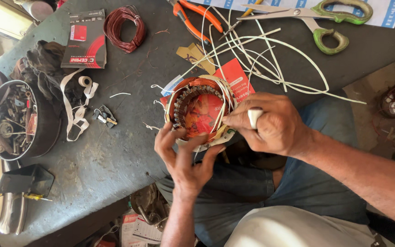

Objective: The person is repairing an electrical coil by cutting strips of cardboard and inserting them into the coil's slots. They use scissors to cut the cardboard and their hands to place the pieces into the coil.

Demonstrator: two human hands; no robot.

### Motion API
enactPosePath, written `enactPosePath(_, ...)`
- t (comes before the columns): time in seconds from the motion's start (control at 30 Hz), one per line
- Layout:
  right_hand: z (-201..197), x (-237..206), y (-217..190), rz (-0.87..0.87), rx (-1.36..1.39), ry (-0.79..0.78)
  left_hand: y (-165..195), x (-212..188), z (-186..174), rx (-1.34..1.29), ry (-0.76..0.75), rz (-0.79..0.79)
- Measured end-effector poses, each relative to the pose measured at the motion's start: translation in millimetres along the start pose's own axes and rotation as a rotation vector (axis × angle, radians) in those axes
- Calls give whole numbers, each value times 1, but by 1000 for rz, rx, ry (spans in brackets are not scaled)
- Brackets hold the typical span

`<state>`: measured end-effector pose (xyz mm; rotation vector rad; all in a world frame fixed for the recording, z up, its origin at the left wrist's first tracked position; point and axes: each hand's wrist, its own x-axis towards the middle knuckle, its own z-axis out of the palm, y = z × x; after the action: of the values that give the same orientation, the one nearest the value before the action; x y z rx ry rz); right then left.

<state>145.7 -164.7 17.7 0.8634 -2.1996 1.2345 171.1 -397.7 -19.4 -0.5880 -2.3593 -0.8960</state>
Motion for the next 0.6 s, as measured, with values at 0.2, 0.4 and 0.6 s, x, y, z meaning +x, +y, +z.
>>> enactPosePath(0.2,4,-6,0,160,139,22,-29,29,-35,-165,-167,-41)
enactPosePath(0.4,5,-1,-6,-14,-7,40,-32,50,-44,-269,-291,-22)
enactPosePath(0.6,8,7,-19,-37,-153,-8,-28,55,-43,-207,-326,-115)
